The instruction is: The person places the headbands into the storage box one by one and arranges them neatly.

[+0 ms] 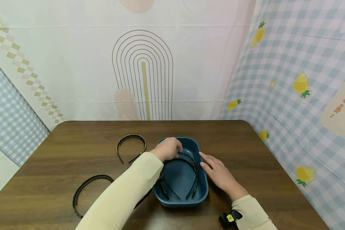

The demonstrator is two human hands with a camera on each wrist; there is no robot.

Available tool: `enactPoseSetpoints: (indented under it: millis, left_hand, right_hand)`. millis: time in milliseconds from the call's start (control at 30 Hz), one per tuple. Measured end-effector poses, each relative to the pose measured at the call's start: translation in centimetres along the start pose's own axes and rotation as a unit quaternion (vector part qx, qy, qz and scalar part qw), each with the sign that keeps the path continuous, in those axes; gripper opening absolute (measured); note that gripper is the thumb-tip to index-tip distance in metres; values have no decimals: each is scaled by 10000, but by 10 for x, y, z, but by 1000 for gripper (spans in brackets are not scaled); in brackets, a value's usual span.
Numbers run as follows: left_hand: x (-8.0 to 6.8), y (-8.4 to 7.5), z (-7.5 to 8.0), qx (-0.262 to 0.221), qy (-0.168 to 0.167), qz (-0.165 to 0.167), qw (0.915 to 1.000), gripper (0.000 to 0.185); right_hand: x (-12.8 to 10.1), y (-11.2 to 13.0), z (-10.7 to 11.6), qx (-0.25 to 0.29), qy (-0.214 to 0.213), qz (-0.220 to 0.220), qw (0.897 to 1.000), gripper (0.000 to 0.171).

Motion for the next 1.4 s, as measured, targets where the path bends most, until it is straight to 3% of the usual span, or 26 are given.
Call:
enactPoseSetpoints:
  millis: [567, 1067, 1233, 1400]
  left_hand:
    - [2, -3, -5, 53, 76, 2, 10000, 16]
    - [4, 6, -7, 213, 63, 279, 9994, 15]
    - [5, 6, -5, 52, 30, 290, 9996, 17]
    - [7, 7, -3, -412, 70, 250, 9988, 17]
  right_hand:
    - [1, -1, 1, 21, 50, -45, 10000, 62]
    - [1, -1, 0, -6, 35, -19, 10000, 64]
    - [0, -2, 0, 30, 49, -89, 9999, 62]
    - [0, -2, -1, 32, 45, -84, 9999, 62]
Point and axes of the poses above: each hand's wrist, its own x-axis towards the middle knuckle, its own z-axis out of the back of the hand, y = z × x, the point moved 10 cm from there along x, towards the middle knuckle, and after that the axes turned 13 degrees about z, right-handed, at the moved point
